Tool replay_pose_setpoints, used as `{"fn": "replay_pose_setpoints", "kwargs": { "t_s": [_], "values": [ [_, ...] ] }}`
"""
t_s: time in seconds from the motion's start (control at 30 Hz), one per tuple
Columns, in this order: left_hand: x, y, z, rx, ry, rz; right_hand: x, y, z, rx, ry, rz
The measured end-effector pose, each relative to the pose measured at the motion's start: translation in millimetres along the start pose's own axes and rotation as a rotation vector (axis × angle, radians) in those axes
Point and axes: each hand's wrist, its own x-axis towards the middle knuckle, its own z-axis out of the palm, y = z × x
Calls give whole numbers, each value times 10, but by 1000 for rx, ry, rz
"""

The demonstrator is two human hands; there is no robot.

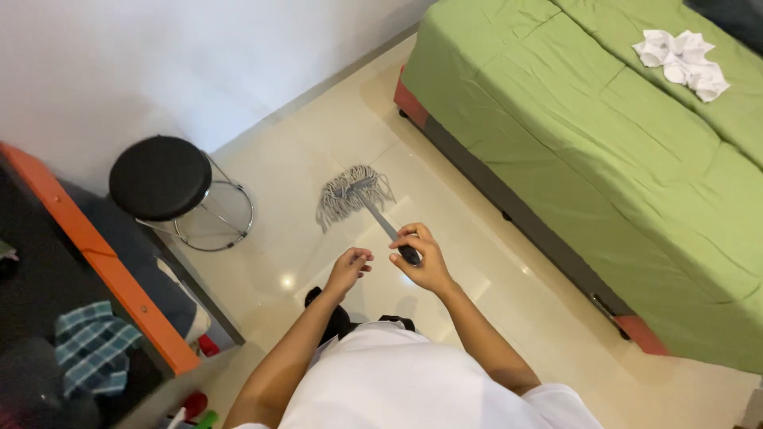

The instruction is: Sweeping and mopping the floor in a hotel room.

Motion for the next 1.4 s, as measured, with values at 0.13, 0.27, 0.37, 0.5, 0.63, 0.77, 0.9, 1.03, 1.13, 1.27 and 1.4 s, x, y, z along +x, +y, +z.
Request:
{"fn": "replay_pose_setpoints", "kwargs": {
  "t_s": [0.13, 0.27, 0.37, 0.5, 0.63, 0.77, 0.9, 1.03, 1.13, 1.27, 1.4],
  "values": [
    [552, 482, -278, 109, -195, 77, 425, 200, 513, 189, 27, -107],
    [986, 645, -611, 292, -370, -44, 969, 8, 714, 246, 111, -248],
    [1445, 448, -749, 176, -385, 48, 1061, 366, 797, 183, 141, -205],
    [1855, 1093, -743, 210, -429, -113, 1313, 782, 1027, 121, 147, -158],
    [2564, 1230, -921, 248, -445, -81, 1925, 1383, 1233, 83, 75, -156],
    [3225, 1672, -1277, 300, -317, -93, 3013, 1862, 1224, 79, 92, -183],
    [3845, 2238, -1477, 335, -198, -159, 4184, 2313, 925, 62, 176, -158],
    [4397, 2642, -1386, 246, -103, -101, 5160, 2705, 632, 38, 318, -152],
    [4788, 2831, -1263, 131, -144, -107, 5703, 2971, 494, 6, 338, -148],
    [5395, 2943, -1256, 125, -225, -183, 6301, 3208, 418, -6, 338, -151],
    [6262, 2992, -1355, 129, -263, -112, 6774, 3390, 376, -57, 382, -165]
  ]
}}
